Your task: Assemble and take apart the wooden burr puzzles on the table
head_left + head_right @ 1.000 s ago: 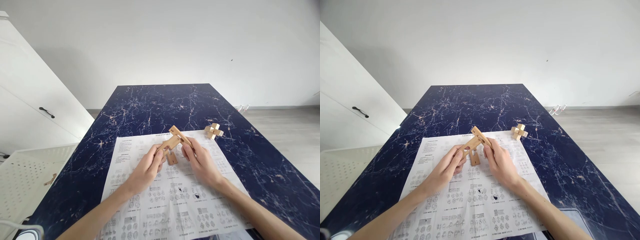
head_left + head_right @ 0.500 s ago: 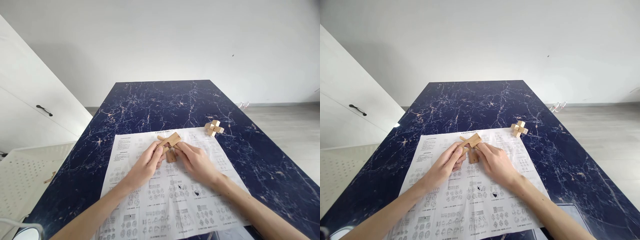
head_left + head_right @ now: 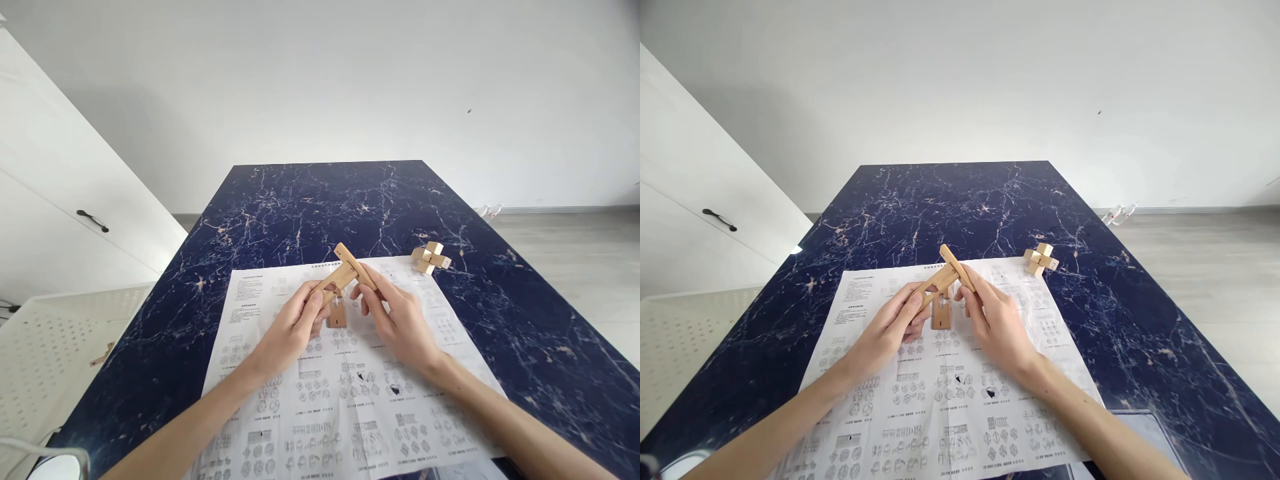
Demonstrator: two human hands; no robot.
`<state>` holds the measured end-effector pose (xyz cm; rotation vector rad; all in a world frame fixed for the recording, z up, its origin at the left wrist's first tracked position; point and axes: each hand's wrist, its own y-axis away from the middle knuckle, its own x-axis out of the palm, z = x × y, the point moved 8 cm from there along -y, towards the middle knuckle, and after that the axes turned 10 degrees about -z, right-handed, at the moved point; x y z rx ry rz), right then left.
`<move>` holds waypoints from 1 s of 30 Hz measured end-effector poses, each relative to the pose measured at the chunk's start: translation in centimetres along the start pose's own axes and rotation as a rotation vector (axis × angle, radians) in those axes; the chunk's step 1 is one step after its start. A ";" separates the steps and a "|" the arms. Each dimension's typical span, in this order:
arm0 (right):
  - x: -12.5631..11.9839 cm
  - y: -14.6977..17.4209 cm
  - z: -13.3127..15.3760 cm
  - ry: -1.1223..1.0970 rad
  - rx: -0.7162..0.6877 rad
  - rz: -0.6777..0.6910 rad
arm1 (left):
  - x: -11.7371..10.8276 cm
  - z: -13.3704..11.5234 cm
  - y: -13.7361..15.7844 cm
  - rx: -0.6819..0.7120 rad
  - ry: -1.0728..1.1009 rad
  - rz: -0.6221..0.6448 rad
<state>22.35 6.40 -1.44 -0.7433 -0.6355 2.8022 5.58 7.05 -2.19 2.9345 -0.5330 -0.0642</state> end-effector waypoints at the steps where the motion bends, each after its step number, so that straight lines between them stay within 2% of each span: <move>1: 0.0 0.1 0.0 0.002 -0.015 0.001 | 0.0 0.1 0.0 -0.004 -0.007 0.003; 12: -0.5 0.2 1.3 0.098 -0.211 0.000 | -0.3 0.4 0.0 -0.014 -0.012 0.014; 25: -0.4 0.3 1.5 0.167 -0.291 0.071 | -0.1 0.2 0.3 0.006 -0.042 0.036; 30: -0.2 0.5 1.9 0.164 -0.361 0.101 | 0.0 0.2 0.4 0.005 -0.073 0.060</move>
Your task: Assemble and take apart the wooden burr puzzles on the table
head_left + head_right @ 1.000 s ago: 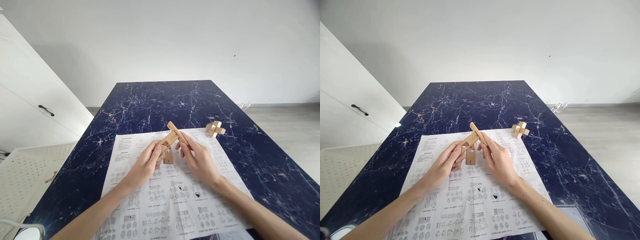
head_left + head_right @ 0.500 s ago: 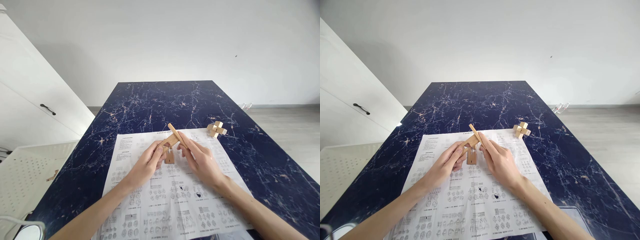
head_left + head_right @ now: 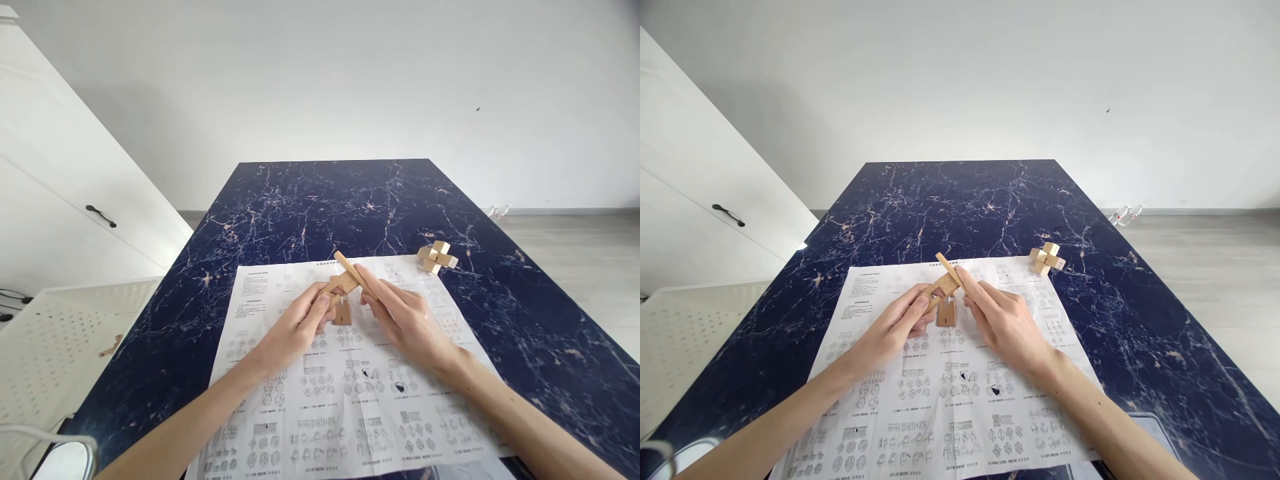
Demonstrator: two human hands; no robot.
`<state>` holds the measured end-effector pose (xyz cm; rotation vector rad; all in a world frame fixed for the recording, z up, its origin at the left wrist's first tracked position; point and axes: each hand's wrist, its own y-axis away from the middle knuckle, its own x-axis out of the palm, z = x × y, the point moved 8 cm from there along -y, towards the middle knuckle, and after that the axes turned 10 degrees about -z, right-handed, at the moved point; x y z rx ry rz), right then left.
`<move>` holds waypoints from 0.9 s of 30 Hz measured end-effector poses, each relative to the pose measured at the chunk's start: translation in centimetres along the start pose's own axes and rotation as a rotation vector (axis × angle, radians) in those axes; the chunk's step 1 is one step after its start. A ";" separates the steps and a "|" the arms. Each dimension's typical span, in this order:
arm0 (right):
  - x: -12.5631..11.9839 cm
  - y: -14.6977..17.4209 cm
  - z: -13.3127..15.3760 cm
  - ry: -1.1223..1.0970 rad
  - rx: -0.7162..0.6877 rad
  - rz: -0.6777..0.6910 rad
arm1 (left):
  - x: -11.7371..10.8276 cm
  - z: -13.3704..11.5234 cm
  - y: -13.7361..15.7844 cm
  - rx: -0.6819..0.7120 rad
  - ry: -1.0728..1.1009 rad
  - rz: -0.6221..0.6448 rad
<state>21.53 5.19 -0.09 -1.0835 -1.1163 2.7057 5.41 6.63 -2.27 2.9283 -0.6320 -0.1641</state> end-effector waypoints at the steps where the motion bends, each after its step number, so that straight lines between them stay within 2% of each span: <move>1: 0.1 0.0 0.3 0.003 -0.027 0.010 | 0.0 0.0 0.0 -0.002 -0.010 -0.002; 6: 0.8 -0.1 1.9 0.038 -0.116 0.041 | 0.2 -0.3 -0.1 -0.003 -0.012 -0.020; 12: 0.9 -0.1 1.4 0.049 -0.025 0.000 | 0.4 -0.5 -0.2 0.011 0.006 -0.037; 20: 0.1 -0.1 0.7 0.144 0.036 -0.089 | 1.9 -1.1 0.2 0.064 -0.005 0.052; 27: 0.6 0.1 0.4 0.073 0.055 -0.061 | 2.0 -0.7 0.1 0.036 0.025 0.055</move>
